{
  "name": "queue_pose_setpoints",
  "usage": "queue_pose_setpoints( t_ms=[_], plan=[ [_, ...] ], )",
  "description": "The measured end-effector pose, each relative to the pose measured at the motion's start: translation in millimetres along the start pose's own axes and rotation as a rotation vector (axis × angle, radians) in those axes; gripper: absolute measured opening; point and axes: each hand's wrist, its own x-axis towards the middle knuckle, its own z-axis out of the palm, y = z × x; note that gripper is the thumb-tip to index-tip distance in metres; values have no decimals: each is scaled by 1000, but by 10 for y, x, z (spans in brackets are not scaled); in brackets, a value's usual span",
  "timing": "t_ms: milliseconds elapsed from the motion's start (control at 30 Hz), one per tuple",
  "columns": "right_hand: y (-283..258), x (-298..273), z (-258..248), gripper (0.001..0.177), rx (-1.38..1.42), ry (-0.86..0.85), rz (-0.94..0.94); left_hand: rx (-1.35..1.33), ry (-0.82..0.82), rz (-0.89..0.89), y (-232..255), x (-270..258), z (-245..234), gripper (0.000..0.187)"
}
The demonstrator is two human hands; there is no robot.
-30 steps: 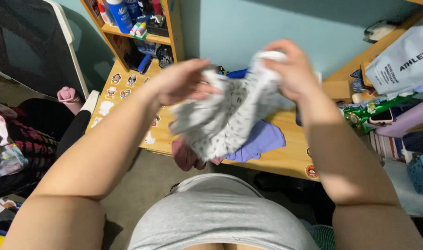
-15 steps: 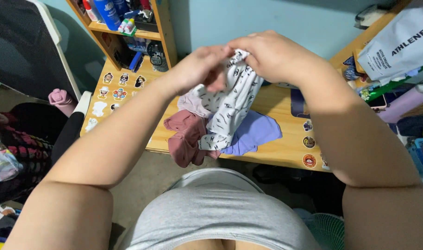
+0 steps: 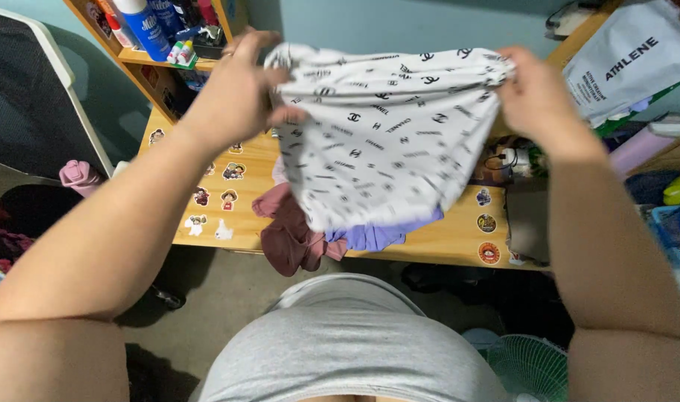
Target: Folding various items of clothing including underwear and small garments on a desk.
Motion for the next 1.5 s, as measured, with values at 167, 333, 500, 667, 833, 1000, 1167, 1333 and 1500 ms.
queue_pose_setpoints(
  t_ms=[167, 333, 500, 667, 833, 1000, 1167, 1333, 1500],
  plan=[
    [509, 338, 584, 32, 634, 140, -292, -332, -5, -311, -286, 237, 21, 33],
    [279, -348, 408, 40, 1306, 10, -226, -831, 193, -366, 45, -31, -293, 42],
    [1192, -1205, 1365, 32, 1139, -525, 127, -810, -265, -560, 462, -1177, 198, 32],
    [1538, -1703, 2996, 32, 911, -734, 71, -843, -525, -818, 875, -2278, 1102, 30],
    [1269, -1337, 3411, 31, 1050, -930, 52, -832, -686, -967, 612, -2538, 1651, 41],
    [834, -379, 3331, 26, 1375, -355, 566, -616, -228, -1054, -34, -2088, 2202, 51],
    [689, -422, 3857, 37, 770, -143, 732, -416, -266, -1187, -221, -2159, 2646, 73],
    [922, -835, 4306, 77, 112, 329, 412, -155, -604, -1269, -367, -2599, 3274, 92],
    [580, -614, 3930, 44, 1085, -352, 988, -346, -418, -1347, -136, -2032, 2904, 75]
  ],
)
